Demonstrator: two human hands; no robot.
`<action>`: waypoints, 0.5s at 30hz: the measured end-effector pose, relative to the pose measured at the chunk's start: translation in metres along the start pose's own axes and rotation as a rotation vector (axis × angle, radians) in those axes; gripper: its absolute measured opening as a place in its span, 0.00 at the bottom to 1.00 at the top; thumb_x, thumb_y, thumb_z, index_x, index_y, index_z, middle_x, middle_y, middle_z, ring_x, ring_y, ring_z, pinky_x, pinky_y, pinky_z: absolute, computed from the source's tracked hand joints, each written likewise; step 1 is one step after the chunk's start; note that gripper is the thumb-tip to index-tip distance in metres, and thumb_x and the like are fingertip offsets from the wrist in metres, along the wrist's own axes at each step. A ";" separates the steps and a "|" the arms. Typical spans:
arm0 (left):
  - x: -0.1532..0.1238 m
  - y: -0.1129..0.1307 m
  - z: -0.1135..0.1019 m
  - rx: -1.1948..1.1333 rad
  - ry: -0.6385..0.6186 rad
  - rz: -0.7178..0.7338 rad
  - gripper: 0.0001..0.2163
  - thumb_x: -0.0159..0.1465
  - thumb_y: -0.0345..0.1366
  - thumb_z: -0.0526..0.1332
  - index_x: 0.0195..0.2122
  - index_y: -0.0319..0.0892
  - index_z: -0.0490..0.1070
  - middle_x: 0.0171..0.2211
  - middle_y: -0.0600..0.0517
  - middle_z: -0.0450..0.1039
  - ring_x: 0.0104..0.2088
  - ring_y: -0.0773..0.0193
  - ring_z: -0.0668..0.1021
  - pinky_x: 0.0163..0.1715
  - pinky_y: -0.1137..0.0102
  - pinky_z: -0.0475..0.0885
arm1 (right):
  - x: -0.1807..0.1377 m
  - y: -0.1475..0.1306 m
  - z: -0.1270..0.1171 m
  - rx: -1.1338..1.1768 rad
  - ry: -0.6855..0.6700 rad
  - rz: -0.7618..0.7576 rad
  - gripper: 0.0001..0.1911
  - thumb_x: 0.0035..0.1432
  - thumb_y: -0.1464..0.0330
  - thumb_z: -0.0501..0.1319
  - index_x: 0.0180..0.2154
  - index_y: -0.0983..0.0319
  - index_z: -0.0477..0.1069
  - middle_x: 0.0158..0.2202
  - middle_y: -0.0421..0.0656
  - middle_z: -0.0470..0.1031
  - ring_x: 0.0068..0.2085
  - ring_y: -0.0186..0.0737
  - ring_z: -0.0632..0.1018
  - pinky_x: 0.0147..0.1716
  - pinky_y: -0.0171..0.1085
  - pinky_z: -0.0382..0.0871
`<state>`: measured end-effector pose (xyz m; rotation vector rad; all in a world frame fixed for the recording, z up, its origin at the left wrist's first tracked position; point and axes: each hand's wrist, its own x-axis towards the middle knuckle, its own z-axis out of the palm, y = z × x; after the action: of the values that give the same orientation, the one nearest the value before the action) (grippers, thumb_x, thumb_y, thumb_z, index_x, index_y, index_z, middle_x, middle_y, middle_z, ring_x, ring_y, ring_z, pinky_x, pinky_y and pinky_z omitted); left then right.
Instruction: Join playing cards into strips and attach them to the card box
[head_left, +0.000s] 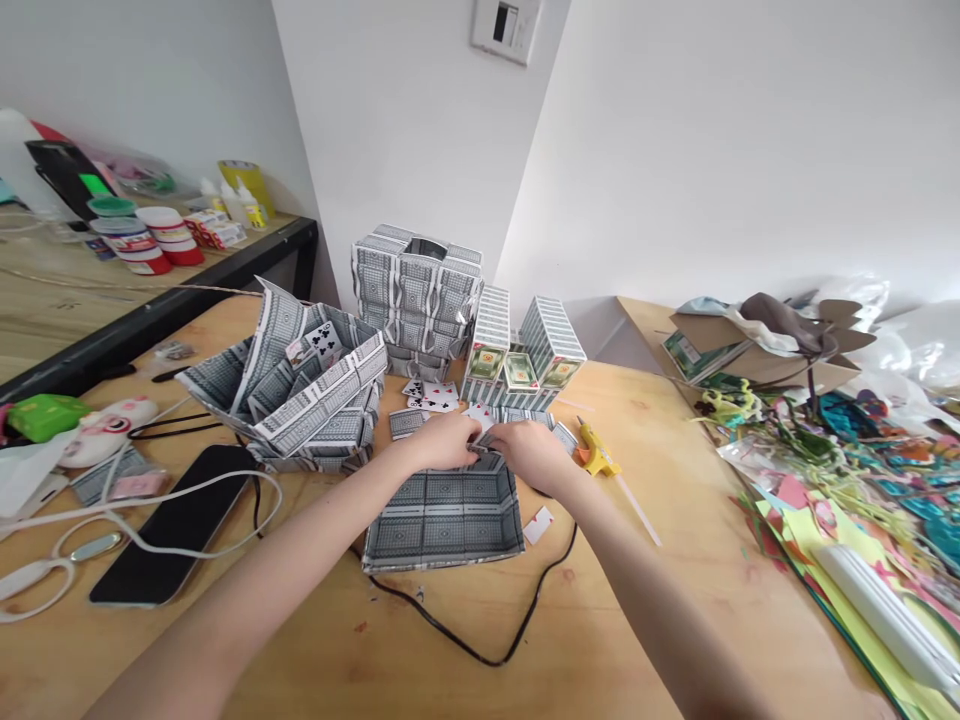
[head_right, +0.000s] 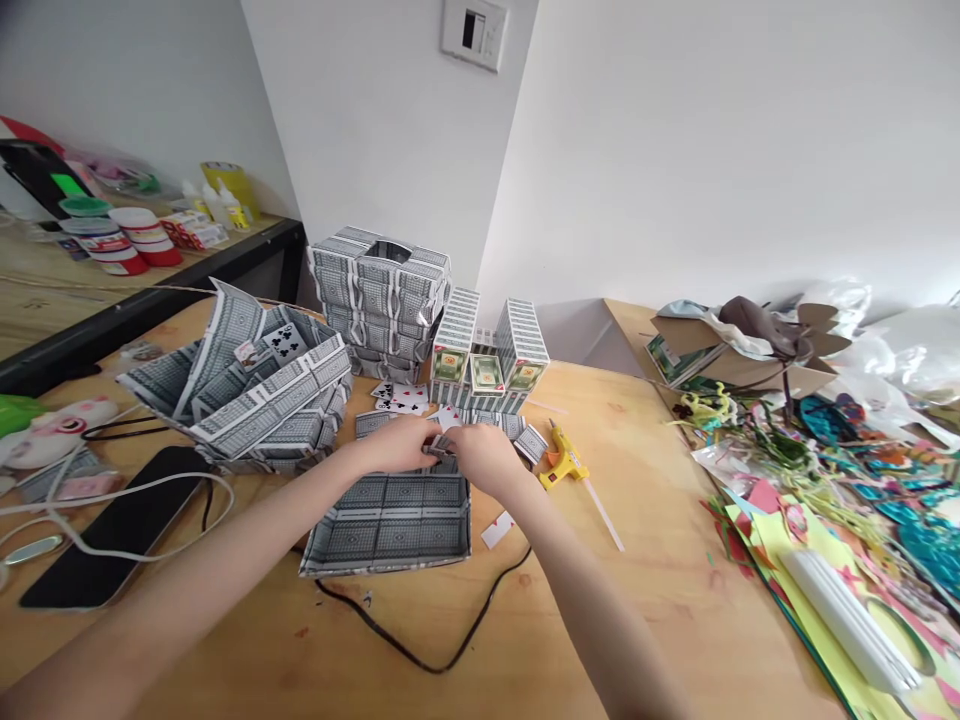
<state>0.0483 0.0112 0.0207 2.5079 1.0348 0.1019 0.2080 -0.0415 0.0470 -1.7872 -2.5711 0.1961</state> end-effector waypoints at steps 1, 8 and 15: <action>-0.002 -0.002 -0.002 0.010 -0.003 0.002 0.07 0.50 0.36 0.60 0.30 0.43 0.71 0.28 0.51 0.74 0.28 0.61 0.74 0.22 0.73 0.58 | 0.001 -0.001 0.001 -0.025 -0.024 -0.006 0.11 0.58 0.72 0.51 0.33 0.60 0.72 0.31 0.46 0.77 0.33 0.41 0.76 0.29 0.33 0.58; -0.013 -0.018 -0.005 -0.110 -0.025 0.040 0.09 0.54 0.37 0.56 0.32 0.45 0.74 0.28 0.53 0.75 0.27 0.65 0.73 0.25 0.74 0.59 | 0.001 -0.002 0.000 0.015 -0.089 -0.001 0.12 0.59 0.71 0.49 0.35 0.61 0.71 0.34 0.45 0.76 0.37 0.39 0.75 0.33 0.32 0.59; -0.015 -0.011 0.000 0.041 0.011 0.007 0.08 0.53 0.40 0.57 0.27 0.44 0.72 0.25 0.52 0.74 0.28 0.61 0.74 0.23 0.73 0.60 | 0.003 -0.004 -0.005 0.037 -0.122 -0.023 0.10 0.56 0.72 0.51 0.34 0.61 0.71 0.36 0.44 0.75 0.39 0.39 0.74 0.35 0.33 0.59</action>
<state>0.0304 0.0077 0.0174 2.5503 1.0421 0.0973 0.2034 -0.0394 0.0519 -1.7862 -2.6482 0.3605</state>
